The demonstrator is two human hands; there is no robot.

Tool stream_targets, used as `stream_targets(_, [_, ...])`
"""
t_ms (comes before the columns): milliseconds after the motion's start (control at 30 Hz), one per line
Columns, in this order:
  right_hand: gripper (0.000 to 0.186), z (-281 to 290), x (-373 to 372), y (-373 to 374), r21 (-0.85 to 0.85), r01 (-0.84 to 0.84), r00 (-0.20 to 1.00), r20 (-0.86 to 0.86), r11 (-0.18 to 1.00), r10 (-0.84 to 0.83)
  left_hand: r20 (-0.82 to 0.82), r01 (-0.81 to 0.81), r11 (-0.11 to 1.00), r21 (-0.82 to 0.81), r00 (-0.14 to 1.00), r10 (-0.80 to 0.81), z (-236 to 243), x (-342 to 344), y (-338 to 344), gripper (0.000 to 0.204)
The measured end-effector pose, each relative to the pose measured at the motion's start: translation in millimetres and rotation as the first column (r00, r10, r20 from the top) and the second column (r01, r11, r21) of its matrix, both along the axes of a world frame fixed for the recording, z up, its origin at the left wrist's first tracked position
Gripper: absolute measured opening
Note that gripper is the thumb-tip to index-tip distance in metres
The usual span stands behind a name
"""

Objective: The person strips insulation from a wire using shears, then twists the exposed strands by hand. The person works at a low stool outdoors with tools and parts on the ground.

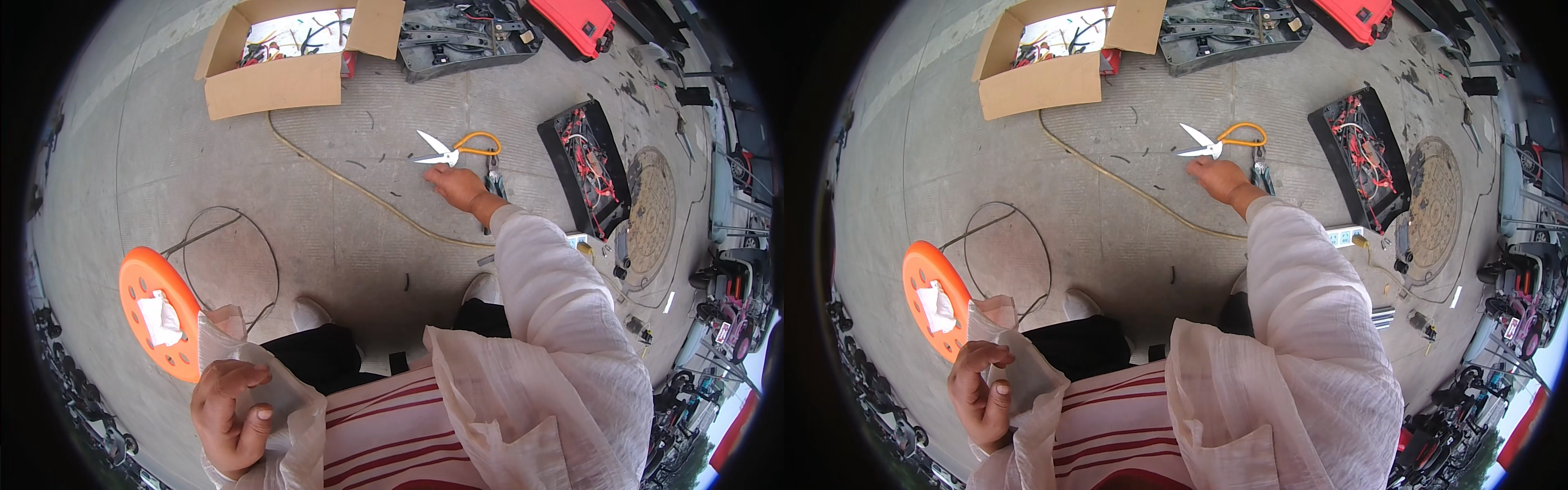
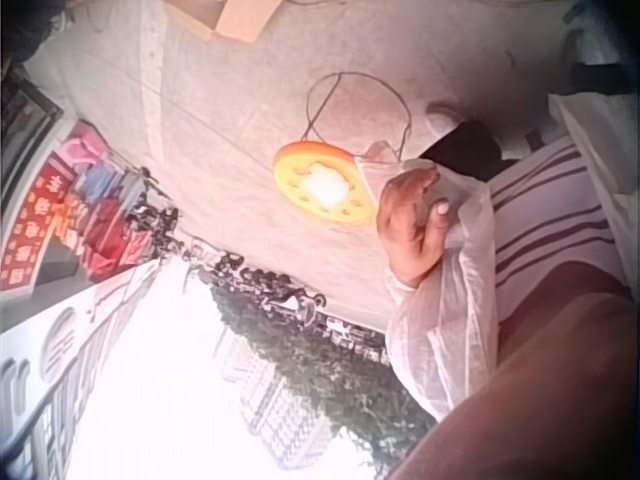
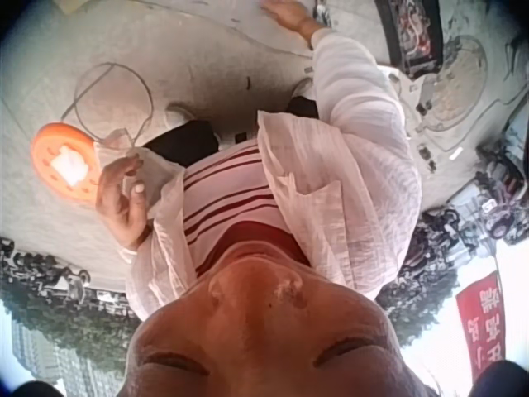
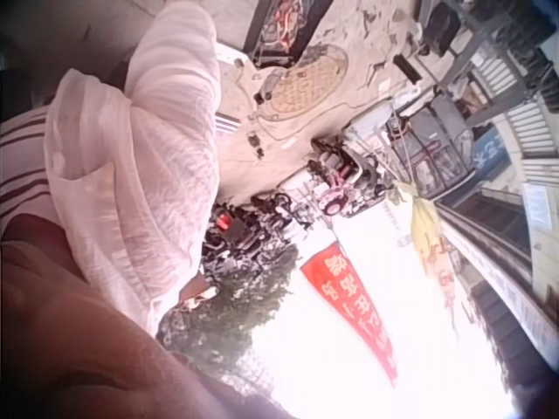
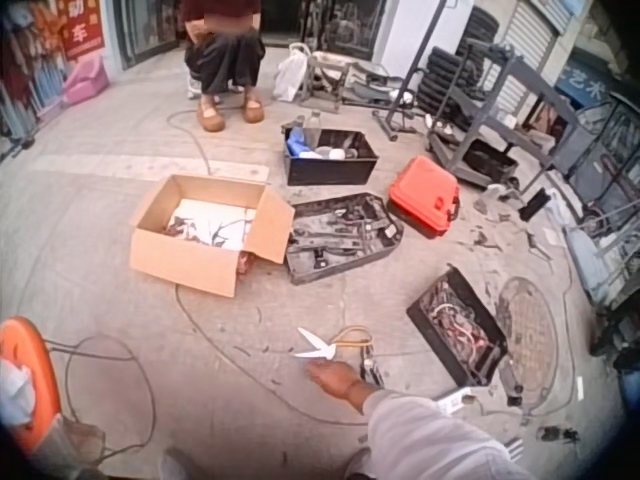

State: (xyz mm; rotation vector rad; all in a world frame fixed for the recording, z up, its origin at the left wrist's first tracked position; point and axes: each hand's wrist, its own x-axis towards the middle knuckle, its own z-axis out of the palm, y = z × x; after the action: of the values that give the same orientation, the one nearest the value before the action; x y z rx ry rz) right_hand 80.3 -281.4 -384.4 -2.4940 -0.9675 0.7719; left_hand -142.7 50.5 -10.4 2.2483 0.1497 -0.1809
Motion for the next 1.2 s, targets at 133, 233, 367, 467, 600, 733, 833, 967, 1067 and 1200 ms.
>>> stream_targets(133, [0.028, 2.7, 2.3, 1.8, -0.109, -0.137, 0.986, 0.075, 0.984, 0.146, -0.005, 0.025, 1.0, 0.003, 1.0, -0.025, 1.4, 3.0, 1.0, 0.032])
stream_targets(233, [0.026, 6.0, 4.0, 8.4, -0.092, -0.168, 0.98, 0.096, 0.981, 0.177, -0.002, 0.031, 0.999, 0.007, 1.0, -0.031, 3.9, -3.4, -0.9, 0.03])
stream_targets(367, [0.02, 2.3, 2.5, 0.9, 0.002, -0.151, 0.984, 0.093, 0.989, 0.15, -0.005, 0.083, 0.995, -0.052, 0.996, -0.084, 0.0, 1.0, 3.9, 0.025])
stream_targets(467, [0.034, 6.2, 0.2, -5.6, -0.126, -0.089, 0.989, -0.131, 0.988, 0.073, -0.038, 0.08, 0.996, -0.045, 0.996, -0.081, 12.9, 11.8, 0.1, 0.024])
stream_targets(600, [0.033, 19.8, 3.7, 0.3, -0.108, -0.16, 0.985, -0.079, 0.981, 0.152, -0.028, 0.056, 0.998, -0.021, 0.998, -0.057, 17.5, 6.1, -3.7, 0.02])
stream_targets(733, [0.029, -11.1, 5.4, -2.5, -0.057, -0.04, 0.996, -0.086, 0.998, 0.035, -0.027, 0.068, 0.998, -0.017, 0.997, -0.068, 19.0, 8.7, -6.1, 0.02])
stream_targets(833, [0.026, 9.4, 4.4, 3.5, -0.059, -0.123, 0.992, -0.018, 0.991, 0.123, -0.031, 0.064, 0.998, 0.003, 0.997, -0.064, 19.8, 4.9, -7.9, 0.021])
stream_targets(967, [0.018, -3.9, 2.6, -6.0, -0.047, -0.123, 0.991, 0.047, 0.991, 0.125, -0.027, 0.083, 0.997, -0.007, 0.996, -0.083, 19.8, 6.9, -9.9, 0.021])
stream_targets(1067, [0.013, -11.7, 1.1, -7.0, -0.013, -0.099, 0.991, 0.084, 0.995, 0.1, -0.028, 0.089, 0.996, -0.007, 0.996, -0.089, 20.3, 6.9, -10.4, 0.022])
stream_targets(1200, [0.013, -20.5, 0.3, -6.3, 0.014, -0.081, 0.989, 0.128, 0.997, 0.078, -0.023, 0.11, 0.994, 0.002, 0.994, -0.11, 22.0, 8.0, -9.9, 0.022])
